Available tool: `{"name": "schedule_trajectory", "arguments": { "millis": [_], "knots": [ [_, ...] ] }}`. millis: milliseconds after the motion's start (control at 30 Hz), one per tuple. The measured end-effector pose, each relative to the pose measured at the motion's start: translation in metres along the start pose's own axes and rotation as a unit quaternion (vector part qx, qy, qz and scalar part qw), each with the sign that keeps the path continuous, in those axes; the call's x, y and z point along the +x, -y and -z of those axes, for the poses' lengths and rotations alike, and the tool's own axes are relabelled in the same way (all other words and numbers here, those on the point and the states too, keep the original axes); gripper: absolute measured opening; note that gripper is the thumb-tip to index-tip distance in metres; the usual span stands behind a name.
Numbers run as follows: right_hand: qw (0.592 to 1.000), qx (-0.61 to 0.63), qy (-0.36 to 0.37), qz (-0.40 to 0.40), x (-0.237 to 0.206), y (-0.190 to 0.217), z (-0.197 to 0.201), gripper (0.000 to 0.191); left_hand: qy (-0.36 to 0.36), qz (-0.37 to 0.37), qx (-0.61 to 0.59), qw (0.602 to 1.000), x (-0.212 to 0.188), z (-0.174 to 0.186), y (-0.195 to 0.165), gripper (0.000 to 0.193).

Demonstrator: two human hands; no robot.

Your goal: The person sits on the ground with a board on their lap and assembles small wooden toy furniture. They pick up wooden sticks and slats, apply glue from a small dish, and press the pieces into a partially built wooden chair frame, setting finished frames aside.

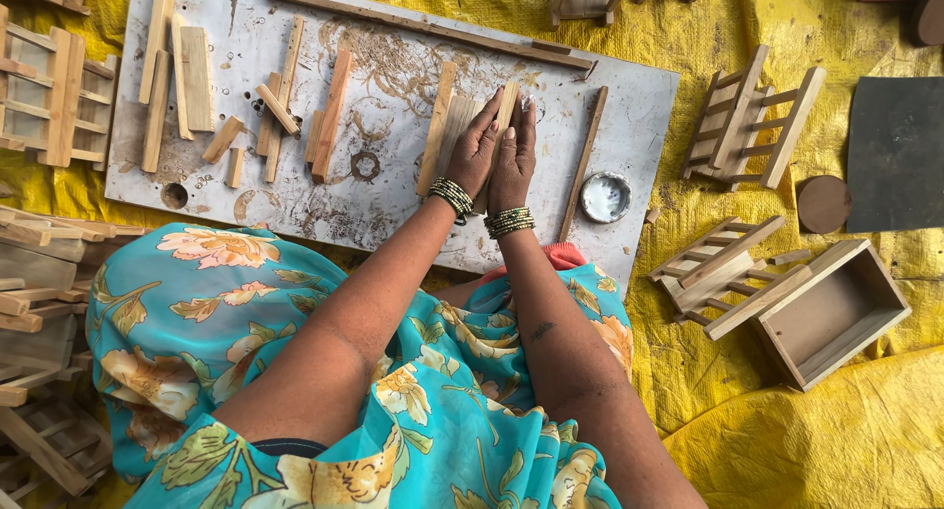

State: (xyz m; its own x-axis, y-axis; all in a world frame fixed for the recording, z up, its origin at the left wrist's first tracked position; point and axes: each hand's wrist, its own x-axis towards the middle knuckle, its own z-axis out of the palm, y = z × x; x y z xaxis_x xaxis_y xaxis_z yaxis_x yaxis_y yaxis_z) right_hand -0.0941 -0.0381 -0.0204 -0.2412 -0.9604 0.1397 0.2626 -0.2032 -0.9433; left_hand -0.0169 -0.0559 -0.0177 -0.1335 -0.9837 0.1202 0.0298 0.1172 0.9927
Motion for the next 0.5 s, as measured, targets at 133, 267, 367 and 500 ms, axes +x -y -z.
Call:
{"name": "schedule_trajectory", "arguments": {
  "millis": [133,267,367,500],
  "knots": [
    [1.0,0.01,0.002,0.005,0.0,0.001,-0.001,0.055,-0.003,-0.01,0.017,1.0,0.0,-0.001,-0.002,0.048],
    [1.0,-0.006,0.004,0.0,0.0,0.004,-0.001,0.056,-0.003,0.009,0.051,0.999,0.0,-0.001,-0.005,0.048],
    [0.999,-0.036,0.005,-0.004,0.0,0.007,-0.001,0.056,-0.005,0.0,0.057,0.998,0.0,-0.001,-0.01,0.047],
    [0.999,-0.044,0.001,-0.009,0.001,0.012,-0.003,0.056,-0.007,-0.004,0.063,0.998,0.001,-0.001,-0.018,0.047]
  ]
}}
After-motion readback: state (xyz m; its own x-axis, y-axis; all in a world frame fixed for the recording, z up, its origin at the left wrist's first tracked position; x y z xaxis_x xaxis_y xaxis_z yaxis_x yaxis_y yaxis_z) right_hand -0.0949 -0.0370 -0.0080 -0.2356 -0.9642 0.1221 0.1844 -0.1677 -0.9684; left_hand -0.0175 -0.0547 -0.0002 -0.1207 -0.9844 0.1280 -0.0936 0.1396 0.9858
